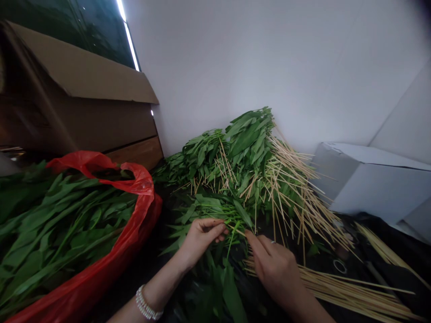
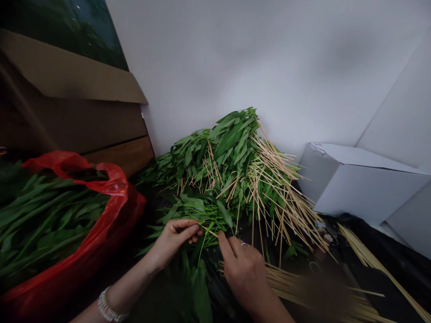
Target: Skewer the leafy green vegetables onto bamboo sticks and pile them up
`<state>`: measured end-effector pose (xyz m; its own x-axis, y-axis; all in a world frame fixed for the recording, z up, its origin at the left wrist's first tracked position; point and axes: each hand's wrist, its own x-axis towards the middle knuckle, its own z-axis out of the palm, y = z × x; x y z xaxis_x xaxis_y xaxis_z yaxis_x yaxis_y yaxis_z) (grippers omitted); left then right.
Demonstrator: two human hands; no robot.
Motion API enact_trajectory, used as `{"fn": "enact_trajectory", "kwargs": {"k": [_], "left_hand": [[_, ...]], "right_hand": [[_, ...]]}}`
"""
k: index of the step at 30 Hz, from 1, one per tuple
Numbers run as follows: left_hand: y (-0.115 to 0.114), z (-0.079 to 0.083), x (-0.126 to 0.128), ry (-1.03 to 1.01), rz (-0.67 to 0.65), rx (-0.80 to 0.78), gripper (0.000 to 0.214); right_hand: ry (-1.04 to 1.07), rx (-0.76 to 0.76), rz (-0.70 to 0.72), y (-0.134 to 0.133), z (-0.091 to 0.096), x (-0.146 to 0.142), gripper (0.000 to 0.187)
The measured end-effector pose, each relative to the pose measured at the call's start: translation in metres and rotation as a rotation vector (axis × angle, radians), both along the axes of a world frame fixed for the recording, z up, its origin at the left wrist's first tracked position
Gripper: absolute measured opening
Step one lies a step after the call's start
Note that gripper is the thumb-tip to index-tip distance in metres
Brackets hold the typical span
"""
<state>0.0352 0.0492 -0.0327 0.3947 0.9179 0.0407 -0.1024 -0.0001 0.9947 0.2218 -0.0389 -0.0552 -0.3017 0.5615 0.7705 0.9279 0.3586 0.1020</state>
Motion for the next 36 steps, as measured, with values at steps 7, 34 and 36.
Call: {"fn": "enact_trajectory", "kwargs": {"k": [7, 34, 36], "left_hand": [[0.001, -0.001, 0.0, 0.021, 0.01, 0.022, 0.031], [-0.001, -0.007, 0.003, 0.06, -0.006, 0.046, 0.027], [0.0, -0.008, 0.003, 0.068, -0.004, 0.04, 0.026]], "right_hand": [[-0.014, -0.02, -0.01, 0.001, -0.004, 0.001, 0.034], [0.016, -0.051, 0.016, 0.002, -0.011, -0.006, 0.035], [0.012, -0.051, 0.013, 0.002, -0.011, -0.007, 0.035]]}}
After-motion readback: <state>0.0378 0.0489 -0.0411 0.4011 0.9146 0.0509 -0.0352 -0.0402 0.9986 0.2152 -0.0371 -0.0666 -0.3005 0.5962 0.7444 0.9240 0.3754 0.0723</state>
